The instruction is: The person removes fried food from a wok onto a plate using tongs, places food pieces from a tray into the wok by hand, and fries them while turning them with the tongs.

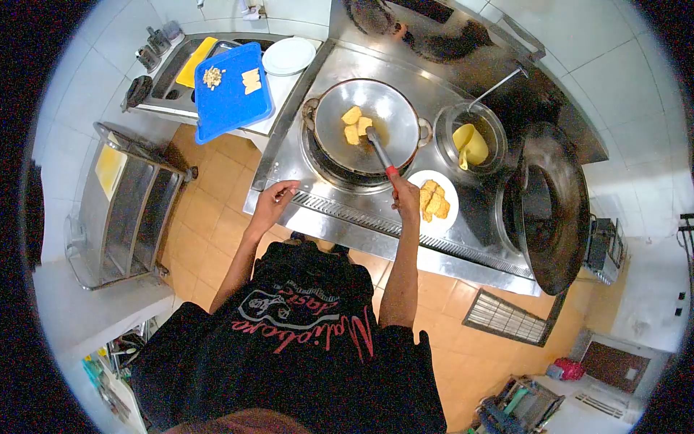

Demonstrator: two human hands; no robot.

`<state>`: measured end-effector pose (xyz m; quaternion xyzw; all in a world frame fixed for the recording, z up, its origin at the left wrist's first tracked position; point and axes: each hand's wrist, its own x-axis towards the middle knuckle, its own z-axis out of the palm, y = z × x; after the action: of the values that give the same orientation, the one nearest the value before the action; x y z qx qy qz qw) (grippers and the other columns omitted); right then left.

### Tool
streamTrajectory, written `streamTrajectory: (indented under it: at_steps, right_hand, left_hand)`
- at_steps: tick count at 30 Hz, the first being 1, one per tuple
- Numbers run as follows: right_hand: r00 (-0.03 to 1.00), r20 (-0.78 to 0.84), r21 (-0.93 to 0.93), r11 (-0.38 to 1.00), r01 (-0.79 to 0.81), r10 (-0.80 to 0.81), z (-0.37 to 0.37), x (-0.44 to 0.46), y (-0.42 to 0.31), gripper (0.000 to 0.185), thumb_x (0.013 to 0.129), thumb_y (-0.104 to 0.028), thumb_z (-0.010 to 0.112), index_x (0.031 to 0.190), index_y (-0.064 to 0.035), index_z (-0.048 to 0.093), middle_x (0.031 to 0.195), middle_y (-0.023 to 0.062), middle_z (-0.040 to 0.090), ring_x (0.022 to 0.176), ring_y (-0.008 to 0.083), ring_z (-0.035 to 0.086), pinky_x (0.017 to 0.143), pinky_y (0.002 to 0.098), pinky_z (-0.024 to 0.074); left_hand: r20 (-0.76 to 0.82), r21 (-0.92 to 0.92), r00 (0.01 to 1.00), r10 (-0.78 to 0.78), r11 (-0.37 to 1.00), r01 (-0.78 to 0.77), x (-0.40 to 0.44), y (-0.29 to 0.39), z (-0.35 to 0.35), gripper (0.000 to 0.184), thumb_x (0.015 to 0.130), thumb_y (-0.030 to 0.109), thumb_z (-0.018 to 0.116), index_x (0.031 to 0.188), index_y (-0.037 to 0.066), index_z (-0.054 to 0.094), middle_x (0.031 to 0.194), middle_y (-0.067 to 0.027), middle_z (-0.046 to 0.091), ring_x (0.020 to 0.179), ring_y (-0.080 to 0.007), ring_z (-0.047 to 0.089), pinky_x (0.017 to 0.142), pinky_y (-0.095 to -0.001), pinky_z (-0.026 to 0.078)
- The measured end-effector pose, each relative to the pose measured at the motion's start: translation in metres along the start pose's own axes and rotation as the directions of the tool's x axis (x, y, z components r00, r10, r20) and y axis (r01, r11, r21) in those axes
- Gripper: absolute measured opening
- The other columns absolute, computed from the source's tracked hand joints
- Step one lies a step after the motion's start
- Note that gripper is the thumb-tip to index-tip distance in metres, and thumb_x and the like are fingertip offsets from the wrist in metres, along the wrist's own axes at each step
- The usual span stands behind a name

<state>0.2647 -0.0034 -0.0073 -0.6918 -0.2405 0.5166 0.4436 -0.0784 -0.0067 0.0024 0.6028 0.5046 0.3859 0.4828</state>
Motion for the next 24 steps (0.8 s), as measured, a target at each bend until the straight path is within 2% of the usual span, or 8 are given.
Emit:
streamTrajectory:
  at_steps: [10,14,15,16,18,19,22,24]
  right_hand:
    - [0.993,-0.058,0.017,0.995,0.103,-0.102,0.018,-0.016,-0.016,0.042,0.087,-0.042,0.068,0.065,-0.0102,0.053,0.053,-0.0027,0.043,0.037,0.0053,0.035,0.034,0.0228,0.0302]
    - [0.989,-0.008,0.001,0.989,0.146,-0.146,0.038,0.006,-0.010,0.038,0.086,-0.042,0.070,0.079,-0.0050,0.065,0.053,-0.0032,0.044,0.037,0.0061,0.037,0.034,0.0229,0.0330]
    - [0.987,-0.029,-0.072,0.986,0.153,-0.156,0.042,0.009,-0.012,0.042,0.086,-0.043,0.069,0.091,-0.0006,0.069,0.052,-0.0035,0.044,0.037,0.0066,0.038,0.034,0.0239,0.0343]
    - [0.987,-0.025,-0.073,0.985,0.155,-0.157,0.043,0.010,-0.014,0.042,0.086,-0.043,0.069,0.091,-0.0006,0.069,0.052,-0.0035,0.044,0.037,0.0066,0.038,0.034,0.0239,0.0343]
    - [0.972,-0.085,-0.334,0.926,0.178,-0.218,0.044,0.012,-0.017,0.046,0.087,-0.043,0.067,0.097,0.0018,0.070,0.050,-0.0027,0.044,0.038,0.0068,0.041,0.035,0.0247,0.0353]
    - [0.973,-0.079,-0.337,0.924,0.178,-0.217,0.042,0.016,-0.013,0.046,0.087,-0.043,0.067,0.097,0.0018,0.070,0.050,-0.0027,0.044,0.038,0.0068,0.041,0.035,0.0247,0.0353]
    - [0.924,-0.086,-0.518,0.809,0.278,-0.373,0.035,0.018,-0.010,0.049,0.088,-0.045,0.066,0.101,0.0026,0.070,0.050,-0.0001,0.048,0.040,0.0080,0.045,0.035,0.0268,0.0364]
    - [0.914,-0.123,-0.627,0.744,0.231,-0.387,0.034,0.010,-0.013,0.048,0.086,-0.049,0.063,0.094,-0.0021,0.070,0.073,0.0233,0.065,0.067,0.0383,0.066,0.064,0.0458,0.0512]
  left_hand:
    - [0.015,0.033,1.000,-0.006,0.999,0.005,0.000,0.002,-0.001,0.022,0.094,0.013,0.061,0.113,0.005,0.067,0.096,-0.0040,0.069,0.081,-0.0093,0.057,0.075,-0.0254,0.048]
    - [0.017,0.001,1.000,-0.013,1.000,0.013,0.001,0.008,0.000,0.022,0.094,0.013,0.061,0.113,0.005,0.067,0.098,-0.0043,0.069,0.081,-0.0098,0.057,0.075,-0.0258,0.048]
    - [0.027,0.009,0.999,-0.018,1.000,0.018,0.001,0.010,-0.001,0.022,0.094,0.013,0.061,0.114,0.005,0.067,0.098,-0.0047,0.069,0.082,-0.0101,0.058,0.076,-0.0261,0.048]
    - [0.034,0.017,0.999,-0.023,1.000,0.023,0.001,0.010,-0.002,0.022,0.094,0.013,0.061,0.114,0.005,0.067,0.099,-0.0050,0.069,0.083,-0.0104,0.058,0.077,-0.0264,0.048]
    - [0.018,0.024,1.000,-0.022,0.999,0.022,-0.001,0.008,-0.004,0.022,0.094,0.013,0.061,0.114,0.004,0.067,0.099,-0.0054,0.069,0.083,-0.0106,0.059,0.077,-0.0266,0.049]
    - [0.008,0.030,1.000,-0.020,0.999,0.020,-0.002,0.006,-0.004,0.022,0.094,0.014,0.061,0.114,0.004,0.067,0.099,-0.0057,0.069,0.084,-0.0108,0.059,0.078,-0.0268,0.049]
    - [0.003,0.053,0.999,-0.045,0.998,0.045,-0.004,-0.001,-0.006,0.022,0.094,0.014,0.061,0.113,0.004,0.067,0.098,-0.0063,0.069,0.085,-0.0111,0.060,0.078,-0.0273,0.049]
    - [0.003,0.051,0.999,-0.037,0.998,0.037,-0.006,-0.004,-0.007,0.022,0.094,0.014,0.061,0.113,0.004,0.067,0.098,-0.0058,0.069,0.084,-0.0109,0.060,0.078,-0.0271,0.049]
